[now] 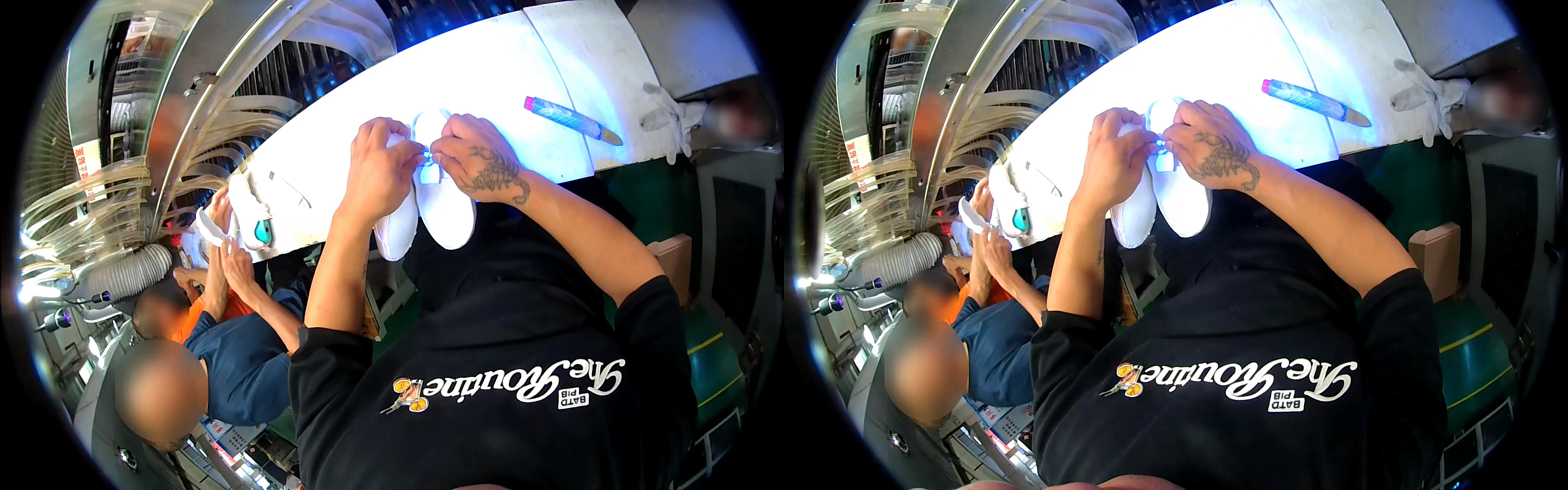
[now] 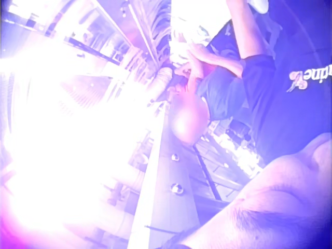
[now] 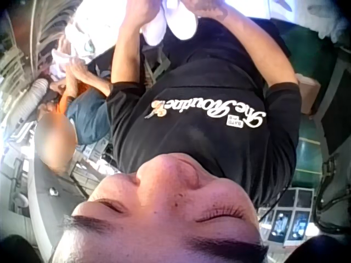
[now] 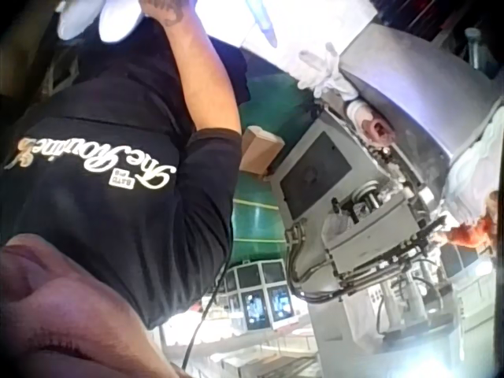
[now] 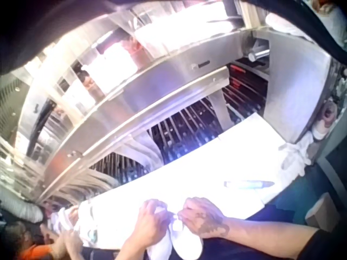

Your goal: The person assembles a white sneaker by hand, inserting a teal insole into the shoe and pressing down on the upper to shape it. They then use a blue utility knife to trim excess material from the shoe's opening and continue to adjust the fit of the components.

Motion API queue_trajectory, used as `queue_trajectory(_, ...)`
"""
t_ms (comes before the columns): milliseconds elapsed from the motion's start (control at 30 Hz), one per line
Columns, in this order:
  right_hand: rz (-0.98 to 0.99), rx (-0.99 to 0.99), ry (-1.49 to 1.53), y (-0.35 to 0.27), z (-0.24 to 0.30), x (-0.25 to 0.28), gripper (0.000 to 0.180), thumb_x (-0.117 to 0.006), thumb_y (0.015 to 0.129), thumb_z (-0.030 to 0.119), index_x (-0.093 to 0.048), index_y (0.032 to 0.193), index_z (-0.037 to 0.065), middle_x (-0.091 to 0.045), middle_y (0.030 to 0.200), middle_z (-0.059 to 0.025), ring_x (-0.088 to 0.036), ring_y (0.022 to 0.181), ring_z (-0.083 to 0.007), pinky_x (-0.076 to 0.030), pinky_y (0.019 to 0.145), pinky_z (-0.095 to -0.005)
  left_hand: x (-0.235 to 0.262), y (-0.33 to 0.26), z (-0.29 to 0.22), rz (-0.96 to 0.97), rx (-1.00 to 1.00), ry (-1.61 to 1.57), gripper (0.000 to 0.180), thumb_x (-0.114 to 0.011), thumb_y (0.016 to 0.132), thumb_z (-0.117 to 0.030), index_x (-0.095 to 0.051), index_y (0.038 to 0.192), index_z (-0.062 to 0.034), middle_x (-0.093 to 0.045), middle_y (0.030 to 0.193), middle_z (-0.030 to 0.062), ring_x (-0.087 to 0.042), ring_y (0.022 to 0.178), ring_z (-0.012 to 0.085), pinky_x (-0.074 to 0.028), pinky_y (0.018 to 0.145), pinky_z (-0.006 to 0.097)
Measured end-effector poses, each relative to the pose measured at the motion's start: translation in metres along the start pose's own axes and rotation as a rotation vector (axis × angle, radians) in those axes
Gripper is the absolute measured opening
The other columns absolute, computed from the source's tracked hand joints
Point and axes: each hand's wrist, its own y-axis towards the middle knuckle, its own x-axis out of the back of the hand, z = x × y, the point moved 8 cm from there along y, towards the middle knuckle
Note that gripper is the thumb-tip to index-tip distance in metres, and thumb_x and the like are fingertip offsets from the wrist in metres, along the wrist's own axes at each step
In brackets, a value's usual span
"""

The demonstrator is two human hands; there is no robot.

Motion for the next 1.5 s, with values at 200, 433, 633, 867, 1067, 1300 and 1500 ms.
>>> queue_trajectory(200,-0.027,0.029,0.034,0.003,0.004,0.002,0.013,-0.070,0.102,0.017,-0.080,0.109,0.012,-0.064,0.109,-0.0072,-0.063,0.107,-0.0268,-0.048,0.096,-0.0454,-0.001,-0.002,0.005,-0.030,-0.007,-0.018,0.020,-0.085,0.084,-0.003,-0.086,0.103,-0.0084,-0.067,0.119,0.0126,-0.058,0.122,0.0368,-0.050,0.104,0.049)
queue_trajectory(433,-0.037,0.025,0.044,-0.001,0.004,0.006,0.014,-0.070,0.103,0.018,-0.081,0.110,0.011,-0.064,0.109,-0.0077,-0.062,0.106,-0.0261,-0.048,0.096,-0.0452,0.007,0.002,-0.002,-0.052,-0.021,-0.071,0.022,-0.086,0.080,-0.001,-0.086,0.101,-0.0098,-0.069,0.112,0.0089,-0.058,0.119,0.0357,-0.050,0.103,0.048)
queue_trajectory(633,-0.094,0.107,0.027,0.001,0.007,0.012,0.011,-0.071,0.099,0.016,-0.080,0.104,0.013,-0.063,0.101,-0.0058,-0.062,0.101,-0.0271,-0.048,0.091,-0.0447,0.001,0.002,0.002,-0.071,-0.100,-0.050,0.021,-0.084,0.077,-0.003,-0.085,0.095,-0.0136,-0.072,0.108,0.0064,-0.059,0.120,0.0354,-0.049,0.104,0.049)
queue_trajectory(867,-0.184,0.199,0.086,0.002,0.017,0.017,0.005,-0.076,0.092,0.011,-0.078,0.096,0.008,-0.063,0.092,-0.0094,-0.062,0.089,-0.0322,-0.049,0.081,-0.0457,0.002,0.000,0.001,0.019,-0.141,0.017,0.015,-0.076,0.084,-0.017,-0.085,0.096,-0.0155,-0.073,0.112,0.0047,-0.060,0.124,0.0316,-0.042,0.112,0.051)
queue_trajectory(1067,-0.121,0.155,0.070,0.002,0.010,0.013,0.006,-0.076,0.095,0.015,-0.078,0.098,0.011,-0.063,0.097,-0.0071,-0.063,0.094,-0.0298,-0.049,0.084,-0.0453,-0.005,0.000,0.008,0.008,-0.074,-0.095,0.020,-0.087,0.083,-0.013,-0.086,0.103,-0.0135,-0.073,0.119,0.0072,-0.058,0.128,0.0325,-0.042,0.114,0.050)
queue_trajectory(1300,-0.104,0.148,0.046,0.002,0.013,0.014,0.007,-0.075,0.095,0.016,-0.078,0.100,0.012,-0.062,0.097,-0.0066,-0.062,0.093,-0.0291,-0.048,0.083,-0.0442,-0.005,0.001,0.008,0.027,-0.097,-0.110,0.019,-0.087,0.082,-0.013,-0.086,0.101,-0.0158,-0.073,0.116,0.0051,-0.058,0.129,0.0320,-0.041,0.115,0.050)
queue_trajectory(1500,-0.157,0.171,0.071,0.002,0.018,0.013,0.005,-0.076,0.094,0.014,-0.077,0.098,0.011,-0.062,0.096,-0.0072,-0.062,0.091,-0.0296,-0.048,0.083,-0.0443,-0.003,0.002,0.011,0.039,-0.085,-0.090,0.015,-0.086,0.081,-0.015,-0.085,0.095,-0.0152,-0.073,0.112,0.0035,-0.060,0.125,0.0320,-0.042,0.111,0.050)
